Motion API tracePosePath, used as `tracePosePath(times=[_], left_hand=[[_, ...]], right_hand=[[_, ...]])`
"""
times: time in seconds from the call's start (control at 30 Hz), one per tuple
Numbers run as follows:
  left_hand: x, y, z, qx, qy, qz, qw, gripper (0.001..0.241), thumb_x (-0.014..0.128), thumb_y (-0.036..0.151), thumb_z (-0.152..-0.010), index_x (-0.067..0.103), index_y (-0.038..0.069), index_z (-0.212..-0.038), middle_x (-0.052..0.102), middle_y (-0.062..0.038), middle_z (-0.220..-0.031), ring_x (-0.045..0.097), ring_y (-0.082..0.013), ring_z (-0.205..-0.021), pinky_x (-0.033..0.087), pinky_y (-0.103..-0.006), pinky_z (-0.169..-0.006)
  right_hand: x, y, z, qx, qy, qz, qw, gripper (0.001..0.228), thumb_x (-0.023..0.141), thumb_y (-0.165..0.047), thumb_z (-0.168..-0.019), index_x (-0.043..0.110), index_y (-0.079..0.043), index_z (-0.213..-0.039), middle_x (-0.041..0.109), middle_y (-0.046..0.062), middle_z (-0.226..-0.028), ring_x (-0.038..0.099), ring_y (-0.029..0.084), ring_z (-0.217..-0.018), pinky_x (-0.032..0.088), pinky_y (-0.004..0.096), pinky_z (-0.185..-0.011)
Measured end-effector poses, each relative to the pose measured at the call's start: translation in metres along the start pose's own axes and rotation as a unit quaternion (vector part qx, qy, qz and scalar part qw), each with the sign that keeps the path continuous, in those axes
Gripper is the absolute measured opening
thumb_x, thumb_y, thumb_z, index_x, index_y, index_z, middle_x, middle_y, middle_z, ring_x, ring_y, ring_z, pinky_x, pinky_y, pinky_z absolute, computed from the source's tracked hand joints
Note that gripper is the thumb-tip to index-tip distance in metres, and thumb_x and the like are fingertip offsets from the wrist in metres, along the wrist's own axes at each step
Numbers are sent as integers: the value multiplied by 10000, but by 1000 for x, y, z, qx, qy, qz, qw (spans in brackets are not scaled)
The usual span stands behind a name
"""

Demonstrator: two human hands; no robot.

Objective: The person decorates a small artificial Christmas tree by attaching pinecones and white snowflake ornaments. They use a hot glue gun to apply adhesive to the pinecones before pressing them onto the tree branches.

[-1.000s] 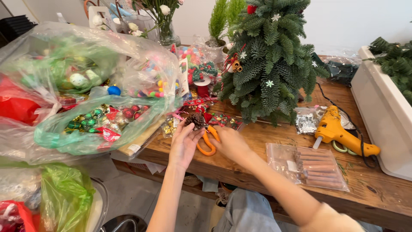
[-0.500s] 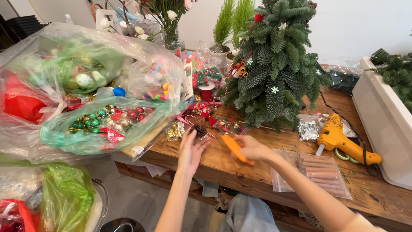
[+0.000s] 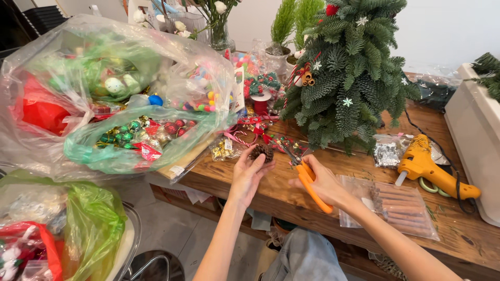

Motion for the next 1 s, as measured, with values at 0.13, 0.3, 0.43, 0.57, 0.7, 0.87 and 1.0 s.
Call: tracePosePath(times=[0.13, 0.3, 0.43, 0.57, 0.7, 0.87, 1.0], left_hand=[[-2, -3, 2, -6, -18, -12, 1000, 456, 730, 40, -882, 595, 63, -1316, 655, -228, -1104, 728, -409, -899, 628, -474, -849], [7, 0, 7, 7, -39, -37, 999, 434, 733, 51, -884, 617, 62, -1303, 675, -211, -1068, 735, -397, -879, 641, -449, -819], [8, -3, 5, 7, -46, -43, 998, 429, 735, 37, -881, 619, 42, -1294, 667, -219, -1065, 731, -417, -881, 643, -453, -808], [10, -4, 7, 7, -43, -52, 998, 435, 747, 26, -865, 622, 38, -1281, 672, -216, -1053, 734, -413, -863, 646, -455, -795], [16, -4, 9, 17, -19, -52, 998, 430, 748, 27, -865, 598, 46, -1267, 664, -185, -1042, 739, -390, -836, 651, -438, -785], [15, -4, 8, 57, 23, -151, 987, 481, 805, 18, -811, 578, 43, -1235, 647, -160, -1069, 731, -305, -874, 650, -370, -774], [20, 10, 11, 155, 63, -342, 925, 568, 907, 67, -699, 621, 99, -1189, 659, -113, -1075, 708, -239, -932, 617, -340, -799]], right_hand=[[-5, -37, 15, 24, -9, 19, 1000, 568, 837, -398, -659, 584, -215, -1133, 672, 70, -870, 666, 269, -857, 509, 399, -780], [-4, -39, 11, 12, 1, 20, 1000, 538, 860, -412, -651, 609, -211, -1082, 665, 52, -826, 669, 249, -842, 503, 387, -773], [-7, -36, 8, -2, 6, 33, 999, 528, 864, -424, -645, 628, -194, -1057, 693, 58, -828, 679, 254, -848, 510, 385, -778], [-6, -37, 9, -7, 13, 32, 999, 387, 807, -351, -670, 658, -197, -993, 687, 83, -773, 680, 279, -797, 512, 412, -755], [5, -10, -6, 16, 30, 33, 999, 258, 777, -349, -661, 693, -255, -886, 683, 30, -699, 666, 226, -710, 527, 385, -707], [1, -25, -2, 33, 41, 52, 997, 206, 739, -327, -639, 697, -229, -814, 661, 56, -616, 675, 247, -645, 530, 395, -674], [10, -16, -9, 53, 40, 36, 997, 163, 696, -264, -639, 719, -225, -796, 632, 63, -530, 656, 263, -560, 528, 385, -626]])
Point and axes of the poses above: each hand's wrist, its own z-axis away from the middle knuckle, its own x-axis out of the palm, y = z × x, the point moved 5 cm from there along -z, towards the middle knuckle
